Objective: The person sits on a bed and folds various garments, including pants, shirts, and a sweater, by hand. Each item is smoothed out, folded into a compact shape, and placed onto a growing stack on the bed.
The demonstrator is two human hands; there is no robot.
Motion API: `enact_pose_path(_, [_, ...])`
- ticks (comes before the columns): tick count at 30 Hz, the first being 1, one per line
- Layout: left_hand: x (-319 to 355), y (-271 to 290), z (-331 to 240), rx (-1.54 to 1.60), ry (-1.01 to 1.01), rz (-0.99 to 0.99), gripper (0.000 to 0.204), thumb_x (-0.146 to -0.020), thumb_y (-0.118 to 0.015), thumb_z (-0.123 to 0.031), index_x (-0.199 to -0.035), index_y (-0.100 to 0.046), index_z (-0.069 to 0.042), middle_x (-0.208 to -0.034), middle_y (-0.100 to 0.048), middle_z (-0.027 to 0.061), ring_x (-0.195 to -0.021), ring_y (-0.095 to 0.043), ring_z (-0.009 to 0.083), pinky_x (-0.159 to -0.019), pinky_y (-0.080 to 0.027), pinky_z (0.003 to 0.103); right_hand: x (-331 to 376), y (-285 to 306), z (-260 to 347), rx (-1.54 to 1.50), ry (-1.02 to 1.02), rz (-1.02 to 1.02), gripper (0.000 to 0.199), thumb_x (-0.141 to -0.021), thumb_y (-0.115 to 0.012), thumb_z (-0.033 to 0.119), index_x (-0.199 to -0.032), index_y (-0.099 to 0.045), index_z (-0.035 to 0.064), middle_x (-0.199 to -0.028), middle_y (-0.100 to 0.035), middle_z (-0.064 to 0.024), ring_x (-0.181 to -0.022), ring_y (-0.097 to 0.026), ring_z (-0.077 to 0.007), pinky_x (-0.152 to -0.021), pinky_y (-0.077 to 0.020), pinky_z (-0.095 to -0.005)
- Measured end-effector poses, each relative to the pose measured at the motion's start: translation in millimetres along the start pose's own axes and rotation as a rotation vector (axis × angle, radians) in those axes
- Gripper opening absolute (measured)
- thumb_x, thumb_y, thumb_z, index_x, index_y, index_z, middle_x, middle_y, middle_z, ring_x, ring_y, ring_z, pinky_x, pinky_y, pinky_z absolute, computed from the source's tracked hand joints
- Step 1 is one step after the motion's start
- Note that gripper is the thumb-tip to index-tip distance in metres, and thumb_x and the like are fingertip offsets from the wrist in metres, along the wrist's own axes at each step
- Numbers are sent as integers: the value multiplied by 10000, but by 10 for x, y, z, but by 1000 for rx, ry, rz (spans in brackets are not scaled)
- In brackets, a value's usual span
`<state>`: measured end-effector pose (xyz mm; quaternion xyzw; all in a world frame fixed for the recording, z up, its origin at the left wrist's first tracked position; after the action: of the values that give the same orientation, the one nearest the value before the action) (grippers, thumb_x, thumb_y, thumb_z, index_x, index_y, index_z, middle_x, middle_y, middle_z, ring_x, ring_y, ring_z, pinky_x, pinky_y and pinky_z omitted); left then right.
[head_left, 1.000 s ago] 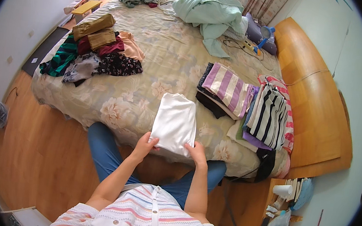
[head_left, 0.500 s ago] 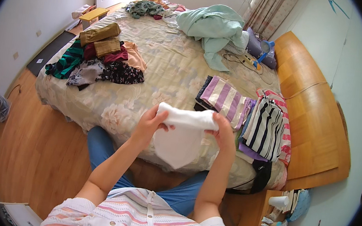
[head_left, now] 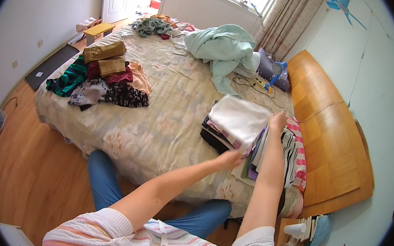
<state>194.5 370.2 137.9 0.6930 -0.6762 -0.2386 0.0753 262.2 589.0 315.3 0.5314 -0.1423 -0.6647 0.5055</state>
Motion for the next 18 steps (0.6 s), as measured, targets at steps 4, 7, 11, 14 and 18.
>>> enact_pose_path(4, [986, -288, 343, 172, 91, 131, 199, -905, -579, -151, -1046, -606, -14, -895, -667, 179, -837, -661, 311, -725, -512, 413, 800, -334, -212, 58, 113, -23, 516, -877, -645, 268, -1319, -515, 35, -1293, -547, -184, -1227, -492, -359, -1004, -434, -426])
enact_pose_path(7, [1668, 55, 670, -75, 67, -70, 187, -885, -582, -117, -1045, -624, -30, -924, -684, 137, -887, -654, 306, -769, -502, 420, 1331, -800, -180, 29, 287, 104, 560, -889, -625, 387, -1323, -538, 43, -1335, -519, -190, -1273, -450, -362, -1049, -391, -447])
enact_pose_path(11, [2172, 926, 788, -426, 110, -362, 154, -824, -589, -78, -961, -659, -78, -888, -695, 65, -881, -643, 297, -764, -498, 409, 1898, -1465, -576, 84, 43, 552, 707, -900, -512, 593, -1430, -449, 129, -1512, -328, -213, -1398, -299, -397, -1148, -237, -499])
enact_pose_path(14, [2431, 1405, 1063, -382, 181, -591, 135, -796, -592, -77, -893, -674, -123, -825, -684, 29, -823, -639, 271, -735, -475, 397, 2247, -1615, -889, 322, 139, 360, 960, -821, -642, 570, -1554, -146, 197, -1591, -126, -199, -1450, -142, -418, -1178, -127, -517])
enact_pose_path(18, [2716, 1550, 1511, -377, 176, -671, 109, -814, -574, -128, -854, -665, -174, -769, -650, -6, -778, -620, 219, -717, -430, 371, 2274, -1399, 70, 359, -143, 566, 941, -818, -677, 401, -1549, -148, 134, -1590, -141, -190, -1440, -169, -438, -1161, -184, -535])
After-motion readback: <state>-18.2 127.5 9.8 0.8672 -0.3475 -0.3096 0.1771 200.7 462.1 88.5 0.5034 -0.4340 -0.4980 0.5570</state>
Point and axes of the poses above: each hand's wrist, its own x-axis away from the middle knuckle, its own y-axis out of the back of the hand, z = x × y, the point moved 3 cm from there along -x, towards the middle knuckle
